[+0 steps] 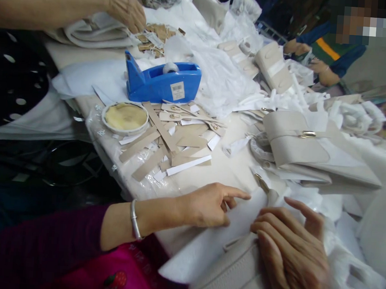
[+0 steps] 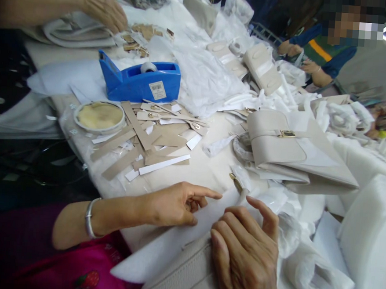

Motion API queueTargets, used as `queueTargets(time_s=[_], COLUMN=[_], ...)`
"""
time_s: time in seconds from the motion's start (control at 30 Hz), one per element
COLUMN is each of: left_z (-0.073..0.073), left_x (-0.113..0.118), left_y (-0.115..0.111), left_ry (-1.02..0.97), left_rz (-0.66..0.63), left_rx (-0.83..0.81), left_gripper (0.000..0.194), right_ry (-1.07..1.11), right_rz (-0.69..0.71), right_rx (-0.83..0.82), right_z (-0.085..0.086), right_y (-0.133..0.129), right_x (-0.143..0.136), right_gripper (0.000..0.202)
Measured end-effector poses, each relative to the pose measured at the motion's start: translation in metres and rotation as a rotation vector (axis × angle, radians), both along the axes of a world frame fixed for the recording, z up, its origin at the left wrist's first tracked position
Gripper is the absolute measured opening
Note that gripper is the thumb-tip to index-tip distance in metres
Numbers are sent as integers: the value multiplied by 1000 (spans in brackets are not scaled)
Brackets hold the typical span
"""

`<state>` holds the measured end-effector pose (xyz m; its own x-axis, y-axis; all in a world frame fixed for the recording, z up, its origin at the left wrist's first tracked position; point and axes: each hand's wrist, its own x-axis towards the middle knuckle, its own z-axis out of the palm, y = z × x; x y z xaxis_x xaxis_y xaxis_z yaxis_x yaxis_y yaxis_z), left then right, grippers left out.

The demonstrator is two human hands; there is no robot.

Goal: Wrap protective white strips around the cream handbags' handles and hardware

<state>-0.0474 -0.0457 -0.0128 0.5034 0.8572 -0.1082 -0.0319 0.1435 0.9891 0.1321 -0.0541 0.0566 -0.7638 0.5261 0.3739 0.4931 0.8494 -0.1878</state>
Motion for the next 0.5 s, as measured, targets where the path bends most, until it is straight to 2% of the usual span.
queueTargets(time_s=[0.1, 0.2, 0.3, 0.43, 0.5], left_z=[-3, -5, 1, 16, 20], left_x=[16, 15, -13, -67, -83], left_y=[-2, -7, -19, -48, -63], left_ry=[76, 231, 346, 362, 365], left_rz=[48, 111, 52, -173, -256], left_rx=[2, 156, 384, 603, 679], left_gripper=[77, 67, 53, 62, 63], right_ry=[5, -43, -127, -157, -153], right_rz=[-29, -43, -55, -46, -31], right_rx=[-11, -46, -100, -111, -114], right_z=[-4, -9, -16, -21, -20], right_y=[0, 0, 1, 4, 5], right_x=[-4, -10, -15, -16, -17], right_gripper=[21, 22, 26, 29, 29])
